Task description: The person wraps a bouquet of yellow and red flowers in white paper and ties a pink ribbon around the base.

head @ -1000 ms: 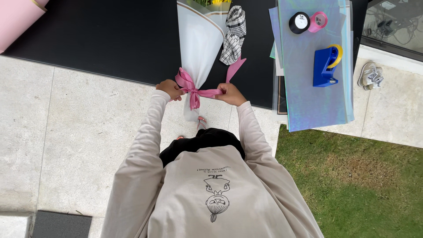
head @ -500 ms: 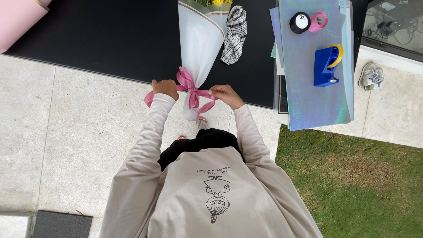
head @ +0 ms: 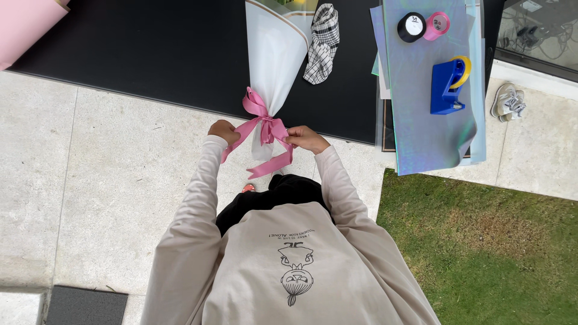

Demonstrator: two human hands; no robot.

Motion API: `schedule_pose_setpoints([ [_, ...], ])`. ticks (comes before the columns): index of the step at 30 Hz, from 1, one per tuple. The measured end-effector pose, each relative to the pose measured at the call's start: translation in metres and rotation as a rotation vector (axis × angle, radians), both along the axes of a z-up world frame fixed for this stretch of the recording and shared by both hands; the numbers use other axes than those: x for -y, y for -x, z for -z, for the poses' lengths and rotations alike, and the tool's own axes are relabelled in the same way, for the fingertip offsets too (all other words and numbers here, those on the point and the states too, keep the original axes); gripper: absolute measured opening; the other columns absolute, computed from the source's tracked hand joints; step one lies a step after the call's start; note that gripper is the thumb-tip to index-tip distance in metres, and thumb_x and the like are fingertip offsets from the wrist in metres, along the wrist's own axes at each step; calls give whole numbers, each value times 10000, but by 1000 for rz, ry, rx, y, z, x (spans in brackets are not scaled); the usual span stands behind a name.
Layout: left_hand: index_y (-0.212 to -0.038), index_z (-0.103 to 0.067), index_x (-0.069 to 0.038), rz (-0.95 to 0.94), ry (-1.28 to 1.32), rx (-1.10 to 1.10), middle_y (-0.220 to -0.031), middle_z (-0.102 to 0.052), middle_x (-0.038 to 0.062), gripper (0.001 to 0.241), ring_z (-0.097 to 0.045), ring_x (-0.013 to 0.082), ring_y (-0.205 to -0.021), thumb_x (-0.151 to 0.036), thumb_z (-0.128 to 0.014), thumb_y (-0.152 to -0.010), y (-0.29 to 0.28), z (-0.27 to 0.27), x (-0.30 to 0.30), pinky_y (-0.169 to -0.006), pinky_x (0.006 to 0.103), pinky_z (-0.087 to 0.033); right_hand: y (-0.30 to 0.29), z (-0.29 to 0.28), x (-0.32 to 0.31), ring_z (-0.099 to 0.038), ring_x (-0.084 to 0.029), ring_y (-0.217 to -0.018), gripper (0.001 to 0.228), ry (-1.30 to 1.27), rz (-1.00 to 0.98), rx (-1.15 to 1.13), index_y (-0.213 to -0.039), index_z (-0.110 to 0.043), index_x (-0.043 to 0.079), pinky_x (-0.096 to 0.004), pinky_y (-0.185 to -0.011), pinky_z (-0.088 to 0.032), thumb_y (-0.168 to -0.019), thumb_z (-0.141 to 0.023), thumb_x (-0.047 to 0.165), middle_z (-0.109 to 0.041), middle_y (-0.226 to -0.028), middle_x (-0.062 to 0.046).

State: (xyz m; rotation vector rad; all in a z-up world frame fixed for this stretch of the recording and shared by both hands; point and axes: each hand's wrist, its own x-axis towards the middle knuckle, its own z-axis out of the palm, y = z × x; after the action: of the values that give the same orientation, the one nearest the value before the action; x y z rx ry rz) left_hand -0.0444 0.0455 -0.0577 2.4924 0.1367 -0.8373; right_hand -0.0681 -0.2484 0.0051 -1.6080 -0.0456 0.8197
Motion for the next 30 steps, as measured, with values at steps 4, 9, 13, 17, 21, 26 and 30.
schedule_pose_setpoints([
  [4,-978,-763,-217,97,-18,-2,-915,-744,56,375,-695,293,-958,-353,-622,-658,3,1,-3,-863,409,-531,5,4,-2,-642,-78,-731,56,-38,206,127,-842,-701,126,-190,-647,-504,-863,-671,169,-671,-735,2],
  [9,-923,-717,-96,-11,574,338,-1177,-638,76,223,-624,347,-1016,-278,-701,-795,-8,-24,13,-928,469,-476,9,-30,-18,-557,-273,-1179,76,-197,380,557,-841,-650,-15,-362,-992,-446,-891,-652,42,-509,-1356,-193],
  [13,-928,-650,-11,-24,846,482,-1275,-626,99,228,-566,352,-1165,-167,-750,-795,-6,-76,41,-1019,460,-406,18,-98,-53,-422,-25,-499,62,-200,535,404,-856,-656,83,-157,-476,-355,-903,-628,111,-496,-554,-5],
  [17,-931,-726,-95,-133,991,325,-1054,-696,48,142,-618,182,-1025,-169,-739,-811,-4,-83,55,-927,335,-468,15,-67,-60,-535,-42,-581,43,-267,636,410,-874,-661,73,-180,-569,-458,-895,-640,104,-642,-757,-38],
  [21,-917,-752,-63,-158,1116,457,-987,-675,109,127,-633,193,-981,-81,-730,-793,-7,-50,62,-902,348,-491,11,-34,-63,-588,-70,-747,109,-286,687,462,-975,-692,37,-224,-750,-503,-886,-630,25,-657,-820,-38],
  [26,-917,-762,-76,-149,1024,505,-1014,-677,120,188,-639,264,-1008,-31,-675,-757,-9,-53,60,-948,391,-459,-2,-4,-61,-570,-78,-747,172,-146,707,502,-924,-693,38,-242,-739,-502,-845,-570,-54,-616,-782,-27],
  [30,-872,-741,-63,-454,1117,427,-774,-652,35,146,-597,102,-781,-13,-622,-804,-15,-103,60,-775,282,-508,-21,-11,-55,-551,-99,-755,281,-73,645,568,-924,-708,64,-250,-747,-482,-800,-507,-88,-589,-790,-46],
])
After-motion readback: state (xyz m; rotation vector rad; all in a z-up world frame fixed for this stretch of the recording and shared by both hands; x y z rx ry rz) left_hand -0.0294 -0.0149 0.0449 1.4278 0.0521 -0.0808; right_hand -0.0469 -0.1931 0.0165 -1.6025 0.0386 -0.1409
